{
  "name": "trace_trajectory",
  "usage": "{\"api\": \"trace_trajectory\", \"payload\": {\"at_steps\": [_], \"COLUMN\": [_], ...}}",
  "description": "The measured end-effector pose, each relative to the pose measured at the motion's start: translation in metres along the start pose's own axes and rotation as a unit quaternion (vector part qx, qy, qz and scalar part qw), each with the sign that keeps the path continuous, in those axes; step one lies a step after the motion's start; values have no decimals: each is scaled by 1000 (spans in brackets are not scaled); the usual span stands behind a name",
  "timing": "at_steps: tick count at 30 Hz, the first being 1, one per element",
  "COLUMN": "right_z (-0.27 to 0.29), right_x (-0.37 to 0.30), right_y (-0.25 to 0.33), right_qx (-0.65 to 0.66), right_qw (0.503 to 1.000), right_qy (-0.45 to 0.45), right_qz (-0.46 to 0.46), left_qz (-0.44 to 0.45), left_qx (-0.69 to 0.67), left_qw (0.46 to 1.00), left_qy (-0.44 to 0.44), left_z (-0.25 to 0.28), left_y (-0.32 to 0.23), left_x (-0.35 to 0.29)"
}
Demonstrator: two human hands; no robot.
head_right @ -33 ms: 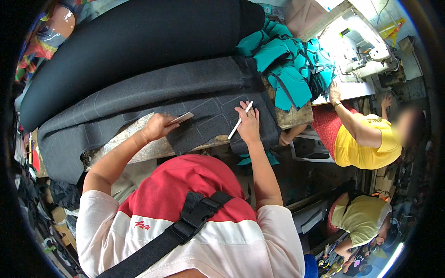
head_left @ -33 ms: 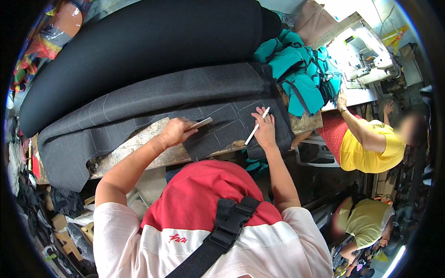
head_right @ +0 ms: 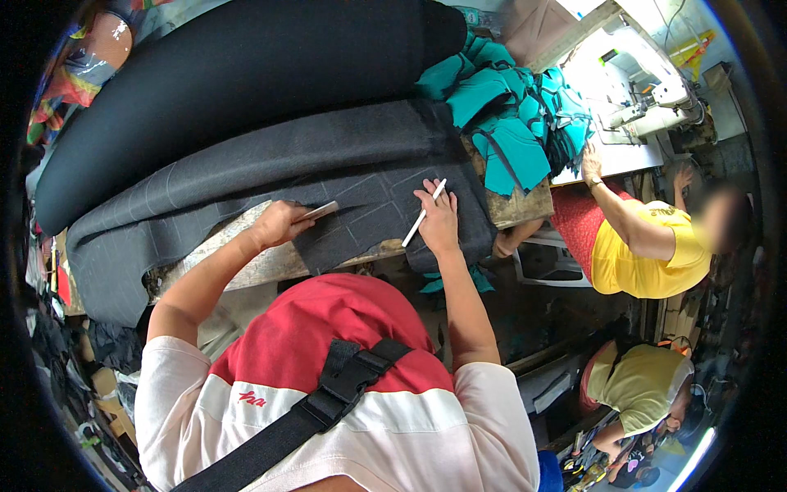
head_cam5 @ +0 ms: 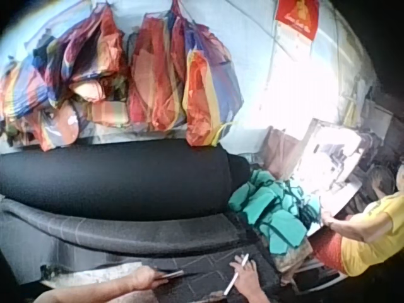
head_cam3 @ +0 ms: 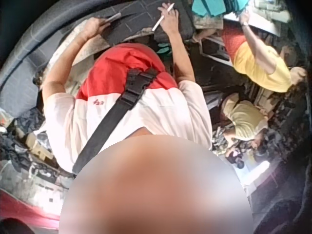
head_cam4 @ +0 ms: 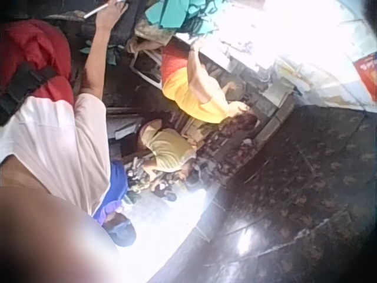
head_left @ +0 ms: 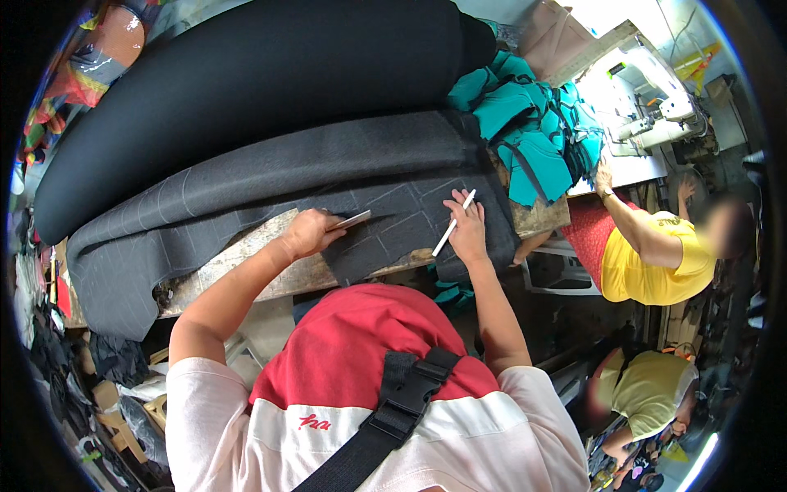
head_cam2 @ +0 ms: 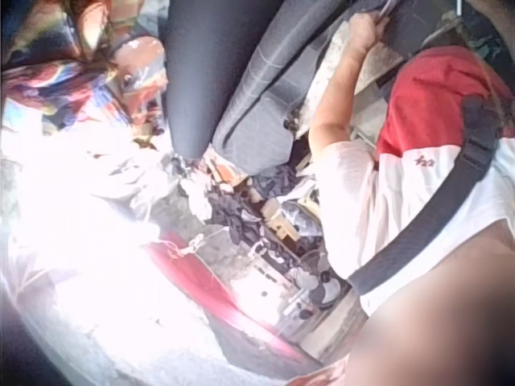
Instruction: The person reviews handwritten notes and a notebook, then uses a small rectangular template and a white marker to draw repeated rectangular outlines on a large roll of black fabric. The person also uses scissors to trim a small piece of paper before continuing to mark the fabric.
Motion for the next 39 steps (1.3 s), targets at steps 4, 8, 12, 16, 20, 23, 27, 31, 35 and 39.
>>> {"api": "trace_trajectory", "payload": {"at_steps": [4,8,12,16,20,23,27,31,35,39], "right_z": [-1,-3,-8,-9,-4,9,39,37,-11,-65], "right_x": [0,-12,-37,-56,-60,-54,-38,-20,2,25], "right_y": [-1,8,27,42,46,38,16,28,75,116], "right_qx": [-3,-2,-8,-1,6,98,202,210,196,188], "right_qw": [1000,1000,1000,1000,999,994,957,967,976,975], "right_qy": [-2,-7,6,7,-5,-32,-183,-128,-31,-10], "right_qz": [1,8,12,30,46,28,-104,-72,84,121], "left_qz": [50,160,170,176,158,172,213,185,169,240], "left_qx": [5,21,26,88,46,23,-94,133,-31,-229], "left_qw": [999,983,960,951,949,954,955,972,985,943], "left_qy": [5,-88,-221,-237,-270,-243,-186,-53,-26,-36], "left_z": [5,30,74,97,90,75,37,-24,-47,-28], "left_y": [12,30,46,54,51,54,54,13,-22,-26], "left_x": [15,34,56,70,67,64,42,-1,-35,-74]}}
Point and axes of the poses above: each hand's wrist, its own x-axis towards the middle knuckle, its own z-axis out of the back of the hand, y = z × x, the point moved 3 cm from there along x, towards the middle knuckle, and after that the axes turned 11 degrees about x, right-handed, at the moved point
